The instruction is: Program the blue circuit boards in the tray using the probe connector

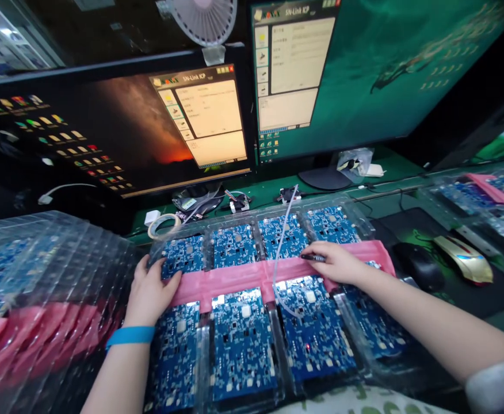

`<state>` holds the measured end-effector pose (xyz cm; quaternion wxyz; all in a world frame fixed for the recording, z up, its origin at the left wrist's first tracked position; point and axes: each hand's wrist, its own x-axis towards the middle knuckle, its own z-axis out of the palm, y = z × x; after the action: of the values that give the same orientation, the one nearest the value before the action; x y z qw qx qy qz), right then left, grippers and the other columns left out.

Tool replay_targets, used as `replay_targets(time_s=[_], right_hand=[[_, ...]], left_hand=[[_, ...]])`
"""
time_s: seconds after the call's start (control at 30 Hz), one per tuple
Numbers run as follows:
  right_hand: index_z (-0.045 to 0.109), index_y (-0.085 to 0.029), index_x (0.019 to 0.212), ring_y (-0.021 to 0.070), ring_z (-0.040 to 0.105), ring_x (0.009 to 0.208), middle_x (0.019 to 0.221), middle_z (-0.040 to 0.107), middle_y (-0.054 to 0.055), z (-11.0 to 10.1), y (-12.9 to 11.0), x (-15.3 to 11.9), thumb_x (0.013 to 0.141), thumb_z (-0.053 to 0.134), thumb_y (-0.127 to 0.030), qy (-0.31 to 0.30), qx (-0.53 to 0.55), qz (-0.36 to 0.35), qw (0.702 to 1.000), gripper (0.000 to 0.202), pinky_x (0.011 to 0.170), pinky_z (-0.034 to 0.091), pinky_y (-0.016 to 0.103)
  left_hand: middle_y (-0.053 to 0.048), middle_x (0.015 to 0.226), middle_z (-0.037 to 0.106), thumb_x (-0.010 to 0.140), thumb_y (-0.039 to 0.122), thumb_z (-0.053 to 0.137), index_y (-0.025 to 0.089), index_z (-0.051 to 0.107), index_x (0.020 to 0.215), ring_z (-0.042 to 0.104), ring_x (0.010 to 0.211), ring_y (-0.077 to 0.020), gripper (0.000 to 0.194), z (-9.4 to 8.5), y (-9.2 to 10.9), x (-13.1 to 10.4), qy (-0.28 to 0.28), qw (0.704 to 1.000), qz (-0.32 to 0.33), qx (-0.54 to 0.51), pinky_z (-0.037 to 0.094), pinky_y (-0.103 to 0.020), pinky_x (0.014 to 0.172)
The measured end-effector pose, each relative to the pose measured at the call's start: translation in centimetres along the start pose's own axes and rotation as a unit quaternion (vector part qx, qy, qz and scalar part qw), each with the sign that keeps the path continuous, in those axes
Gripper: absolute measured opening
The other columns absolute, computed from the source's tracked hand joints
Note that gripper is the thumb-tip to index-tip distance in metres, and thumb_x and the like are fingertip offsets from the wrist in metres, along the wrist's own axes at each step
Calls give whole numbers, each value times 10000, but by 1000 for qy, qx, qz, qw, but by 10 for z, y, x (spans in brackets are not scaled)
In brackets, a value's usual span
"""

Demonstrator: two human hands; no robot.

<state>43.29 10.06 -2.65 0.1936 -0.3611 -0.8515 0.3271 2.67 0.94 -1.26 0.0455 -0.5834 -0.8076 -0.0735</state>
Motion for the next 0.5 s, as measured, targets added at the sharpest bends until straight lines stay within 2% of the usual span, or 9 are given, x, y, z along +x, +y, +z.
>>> replay_targets(time_s=[0.23,0.3,0.33,0.4,0.5], right_hand=[[570,-177,976,148,495,888,943,538,23,-2,0,-1,756,446,-176,1,-9,-1,1000,252,800,414,284],[577,-168,965,154,503,868,928,537,35,-7,-3,-1,775,434,-198,18,-15,3,1000,239,776,424,286],[583,-168,946,154,511,845,911,541,36,-12,-4,-2,786,425,-209,43,-18,13,999,229,751,432,281],[594,-184,916,148,526,792,872,549,27,-29,-7,-8,806,418,-234,132,-27,46,990,214,693,441,265],[592,-209,947,128,531,737,851,550,21,-65,-10,-30,834,417,-260,288,-44,86,953,215,647,436,238]], left_hand=[[-210,1266,261,740,472,420,74,470,1119,304,1185,-342,552,2,1,1,0,1000,5,-10,310,-410,955],[-210,1272,261,734,470,427,72,474,1114,301,1186,-343,552,2,1,1,1,1000,2,-16,306,-410,958],[-208,1277,260,730,468,432,74,476,1113,302,1186,-344,551,3,0,1,3,1000,-2,-19,306,-414,958],[-199,1288,261,718,457,448,82,478,1114,301,1187,-343,546,4,-1,1,8,999,-9,-29,304,-421,959],[-170,1295,282,693,428,486,104,478,1115,291,1199,-320,532,5,-4,0,25,996,-16,-78,280,-409,979]])
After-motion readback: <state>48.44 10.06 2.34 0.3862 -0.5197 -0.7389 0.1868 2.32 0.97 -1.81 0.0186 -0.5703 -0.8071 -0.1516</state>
